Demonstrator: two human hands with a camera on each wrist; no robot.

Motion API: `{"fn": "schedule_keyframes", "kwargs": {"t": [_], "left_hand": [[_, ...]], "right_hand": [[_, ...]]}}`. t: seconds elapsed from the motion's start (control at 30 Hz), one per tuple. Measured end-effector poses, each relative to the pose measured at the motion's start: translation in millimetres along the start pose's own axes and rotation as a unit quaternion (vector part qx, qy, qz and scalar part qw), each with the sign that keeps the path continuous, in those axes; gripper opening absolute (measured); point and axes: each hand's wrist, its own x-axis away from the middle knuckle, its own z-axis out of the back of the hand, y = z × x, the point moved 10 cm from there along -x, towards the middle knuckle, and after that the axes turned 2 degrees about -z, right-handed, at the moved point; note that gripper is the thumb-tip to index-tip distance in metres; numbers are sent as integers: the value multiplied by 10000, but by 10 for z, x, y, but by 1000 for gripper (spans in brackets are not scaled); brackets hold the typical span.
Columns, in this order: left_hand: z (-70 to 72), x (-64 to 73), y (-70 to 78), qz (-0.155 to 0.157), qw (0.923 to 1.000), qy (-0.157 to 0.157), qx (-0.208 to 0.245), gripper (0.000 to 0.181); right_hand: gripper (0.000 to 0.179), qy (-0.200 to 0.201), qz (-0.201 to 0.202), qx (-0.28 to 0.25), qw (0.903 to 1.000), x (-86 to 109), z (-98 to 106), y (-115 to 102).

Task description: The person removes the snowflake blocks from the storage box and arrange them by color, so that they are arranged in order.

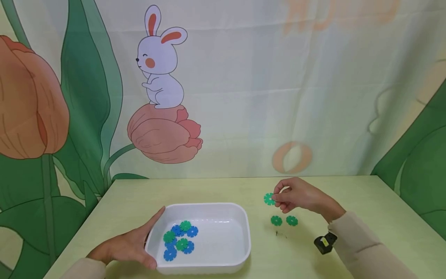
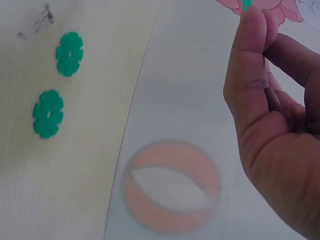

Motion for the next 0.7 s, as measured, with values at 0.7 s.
{"fn": "schedule_keyframes", "kwargs": {"t": [0.7], "left_hand": [[-10, 9, -7, -14, 10000, -25, 65, 131]], "right_hand": [[18, 364, -565, -120, 9977, 177, 354, 629]]}}
